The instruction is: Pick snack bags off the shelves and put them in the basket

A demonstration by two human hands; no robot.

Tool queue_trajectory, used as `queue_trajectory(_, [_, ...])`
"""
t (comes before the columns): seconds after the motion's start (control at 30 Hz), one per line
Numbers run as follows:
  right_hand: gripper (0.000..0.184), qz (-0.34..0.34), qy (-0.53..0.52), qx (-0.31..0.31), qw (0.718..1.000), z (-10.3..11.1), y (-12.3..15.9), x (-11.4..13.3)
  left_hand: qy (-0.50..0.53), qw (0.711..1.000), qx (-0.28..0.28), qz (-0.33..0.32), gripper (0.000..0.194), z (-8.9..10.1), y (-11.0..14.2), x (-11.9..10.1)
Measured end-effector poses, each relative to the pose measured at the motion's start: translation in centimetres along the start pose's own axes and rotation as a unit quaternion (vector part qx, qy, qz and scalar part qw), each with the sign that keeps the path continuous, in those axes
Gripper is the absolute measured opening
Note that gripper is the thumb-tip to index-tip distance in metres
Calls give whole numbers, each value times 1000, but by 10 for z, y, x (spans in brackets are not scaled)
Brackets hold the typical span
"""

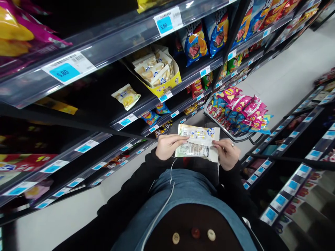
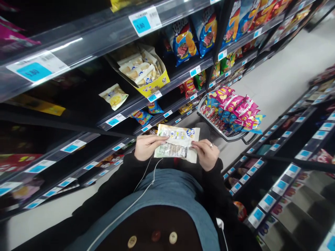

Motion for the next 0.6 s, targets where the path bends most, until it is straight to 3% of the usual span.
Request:
queue_trajectory(0.1, [10, 17, -23, -19, 999, 0, -1, 7, -20, 1000, -16, -17, 11, 1, 3, -6])
queue_trajectory(0.17, [13, -6, -53, -35, 998, -1, -2, 11, -29, 998, -35, -34, 11, 2, 5, -11])
queue_trajectory(0.4, [23, -210, -166, 3, 963, -10, -2, 13, -62, 996, -60, -27, 19, 9, 7, -18])
queue_trajectory(0.53, [31, -287, -243, 74, 924, -23, 2, 0, -76, 996, -46, -15, 21, 8, 8, -18])
queue_trajectory(0.6, [34, -306, -253, 61, 916, -28, 5, -3, -89, 994, -58, -1, 23, 6, 10, -19])
Point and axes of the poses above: each hand's wrist, its own y-axis away from the middle knuckle, its own z-axis out of the back of the hand, x = y × z, the point moved 3 cm from there along -y, towards the middle knuckle, and after that the axes turned 1 degree about z, right-handed, at the moved point
